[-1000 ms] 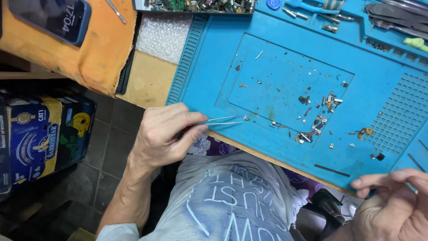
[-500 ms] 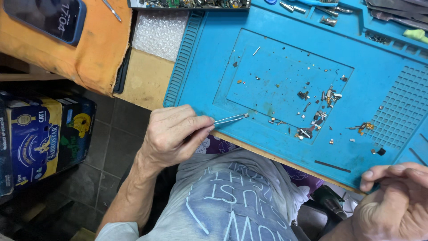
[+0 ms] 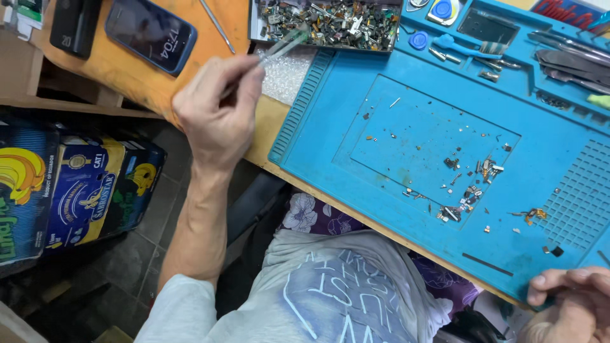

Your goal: The person uses tweezers to pick up and sort small electronic components on a blue work mat. They move individual pieces around the mat, occasionally using their right hand to assist in positioning or separating items.

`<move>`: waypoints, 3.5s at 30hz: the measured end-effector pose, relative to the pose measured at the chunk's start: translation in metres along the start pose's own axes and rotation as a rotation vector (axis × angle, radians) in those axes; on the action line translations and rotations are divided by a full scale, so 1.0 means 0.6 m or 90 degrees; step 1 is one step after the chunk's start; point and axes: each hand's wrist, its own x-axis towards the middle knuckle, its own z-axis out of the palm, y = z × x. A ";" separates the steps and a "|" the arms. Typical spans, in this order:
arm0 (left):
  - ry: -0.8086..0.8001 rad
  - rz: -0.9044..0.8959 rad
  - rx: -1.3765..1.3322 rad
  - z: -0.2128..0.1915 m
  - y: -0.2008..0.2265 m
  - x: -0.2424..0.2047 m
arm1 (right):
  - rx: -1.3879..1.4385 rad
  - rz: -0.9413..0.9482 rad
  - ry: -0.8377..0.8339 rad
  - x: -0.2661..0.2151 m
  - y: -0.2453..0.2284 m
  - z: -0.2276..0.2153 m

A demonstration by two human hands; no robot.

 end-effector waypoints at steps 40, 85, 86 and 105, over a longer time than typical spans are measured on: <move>-0.234 0.048 -0.285 0.041 0.121 -0.090 | -0.015 -0.074 0.017 -0.012 -0.118 0.068; -0.293 0.109 -0.212 0.172 0.248 -0.054 | -0.062 -0.140 -0.006 -0.004 -0.155 0.092; -0.281 0.103 -0.204 0.173 0.248 -0.055 | -0.065 -0.145 -0.008 -0.003 -0.156 0.092; -0.266 -0.033 -0.202 0.171 0.259 -0.068 | -0.054 -0.139 -0.016 0.002 -0.164 0.097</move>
